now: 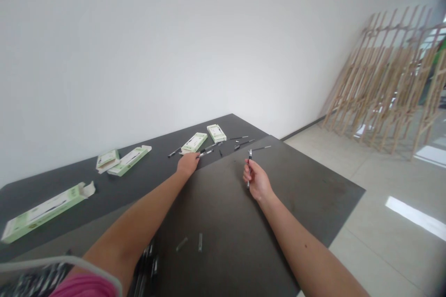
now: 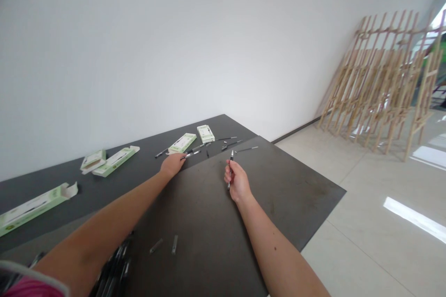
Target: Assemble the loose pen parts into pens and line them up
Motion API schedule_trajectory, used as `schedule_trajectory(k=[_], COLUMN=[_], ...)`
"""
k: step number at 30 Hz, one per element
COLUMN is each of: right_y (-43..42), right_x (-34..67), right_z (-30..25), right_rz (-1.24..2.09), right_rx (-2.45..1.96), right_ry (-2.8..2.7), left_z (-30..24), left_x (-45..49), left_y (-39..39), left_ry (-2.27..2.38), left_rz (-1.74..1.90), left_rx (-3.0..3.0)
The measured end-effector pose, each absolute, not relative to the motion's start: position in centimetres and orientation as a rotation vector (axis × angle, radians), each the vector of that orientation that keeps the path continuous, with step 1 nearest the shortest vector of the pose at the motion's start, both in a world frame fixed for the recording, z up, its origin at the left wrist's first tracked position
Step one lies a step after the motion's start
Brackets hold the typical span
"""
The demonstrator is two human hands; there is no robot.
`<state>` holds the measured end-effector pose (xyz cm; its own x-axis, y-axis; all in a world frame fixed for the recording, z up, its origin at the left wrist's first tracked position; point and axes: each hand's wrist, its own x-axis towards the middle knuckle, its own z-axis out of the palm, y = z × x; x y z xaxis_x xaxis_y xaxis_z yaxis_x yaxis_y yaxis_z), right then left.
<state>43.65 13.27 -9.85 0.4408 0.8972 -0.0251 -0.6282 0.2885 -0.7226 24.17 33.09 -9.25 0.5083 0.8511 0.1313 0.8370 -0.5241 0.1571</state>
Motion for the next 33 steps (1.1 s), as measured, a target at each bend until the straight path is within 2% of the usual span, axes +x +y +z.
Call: schedule_trajectory(k=[10, 24, 33], right_y=[13.3, 13.7, 14.1], right_x=[42.6, 44.2, 44.6], right_z=[-9.5, -10.2, -10.5], right_rz=[1.061, 0.857, 0.757], right_rx=[-0.701, -0.69, -0.699], right_ry=[-0.412, -0.181, -0.074], left_z=[-7.6, -7.8, -7.3], left_x=[19.0, 36.6, 42.6], left_y=[31.6, 34.7, 34.9], left_ry=[1.396, 1.173, 1.109], left_rz=[0.302, 0.459, 0.426], left_rx=[2.82, 2.802, 2.742])
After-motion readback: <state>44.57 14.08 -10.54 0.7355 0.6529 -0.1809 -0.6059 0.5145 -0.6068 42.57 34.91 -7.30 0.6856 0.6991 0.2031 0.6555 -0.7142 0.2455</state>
